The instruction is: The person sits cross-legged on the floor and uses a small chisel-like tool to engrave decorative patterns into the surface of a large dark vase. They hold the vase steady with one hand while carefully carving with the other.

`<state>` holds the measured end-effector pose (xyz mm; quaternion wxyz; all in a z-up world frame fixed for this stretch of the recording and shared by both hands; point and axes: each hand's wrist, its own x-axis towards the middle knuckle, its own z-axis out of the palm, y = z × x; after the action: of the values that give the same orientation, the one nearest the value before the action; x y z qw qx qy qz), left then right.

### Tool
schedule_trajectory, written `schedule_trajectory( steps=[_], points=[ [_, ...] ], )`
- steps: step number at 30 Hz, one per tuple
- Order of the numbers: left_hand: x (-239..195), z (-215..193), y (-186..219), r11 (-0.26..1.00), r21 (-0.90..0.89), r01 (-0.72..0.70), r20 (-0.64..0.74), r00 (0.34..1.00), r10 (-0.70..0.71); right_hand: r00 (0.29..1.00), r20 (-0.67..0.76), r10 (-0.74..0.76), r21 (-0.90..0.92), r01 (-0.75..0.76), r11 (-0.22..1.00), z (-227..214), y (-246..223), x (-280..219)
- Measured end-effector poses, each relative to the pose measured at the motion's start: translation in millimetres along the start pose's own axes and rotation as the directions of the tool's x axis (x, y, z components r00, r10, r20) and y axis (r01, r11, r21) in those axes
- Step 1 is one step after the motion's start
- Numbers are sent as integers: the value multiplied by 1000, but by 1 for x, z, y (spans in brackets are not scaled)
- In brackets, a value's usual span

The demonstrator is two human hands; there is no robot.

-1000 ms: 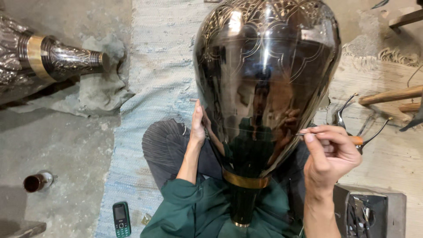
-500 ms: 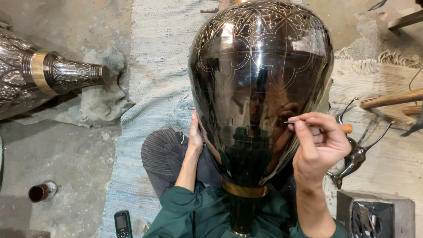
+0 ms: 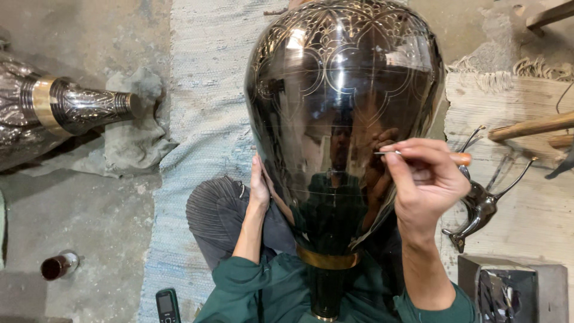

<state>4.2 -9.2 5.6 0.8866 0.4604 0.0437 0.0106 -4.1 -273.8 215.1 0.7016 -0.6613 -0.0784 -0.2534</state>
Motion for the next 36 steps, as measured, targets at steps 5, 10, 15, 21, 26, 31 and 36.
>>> schedule_trajectory(
  steps=[5, 10, 15, 21, 26, 31, 36],
  points=[
    [-1, -7, -6, 1000, -5, 27, -13, 1000, -27, 1000, 10, -7, -39, 8, 999, 2, -4, 5],
    [-1, -13, -10, 992, -36, 122, -55, 991, -124, 1000, 3, -15, -86, 15, 996, 2, -6, 5],
    [-1, -14, -10, 990, -39, 138, -49, 989, -140, 1000, -3, -12, -94, 11, 996, 1, -7, 7],
    [-2, -13, -8, 993, 0, 119, -45, 992, -118, 1000, -11, 0, 15, 0, 1000, -12, 2, 6],
    [-1, -5, -2, 999, 16, 52, -43, 998, -51, 991, -111, 78, 107, -66, 992, -68, 15, 9],
    [-2, 17, 18, 981, 156, -117, -31, 992, 123, 904, -172, 392, -156, -418, 895, -129, 16, -24],
    [-9, 46, 50, 907, 376, -187, -38, 975, 217, 810, -119, 574, -256, -584, 770, -143, 36, -49]
  ],
)
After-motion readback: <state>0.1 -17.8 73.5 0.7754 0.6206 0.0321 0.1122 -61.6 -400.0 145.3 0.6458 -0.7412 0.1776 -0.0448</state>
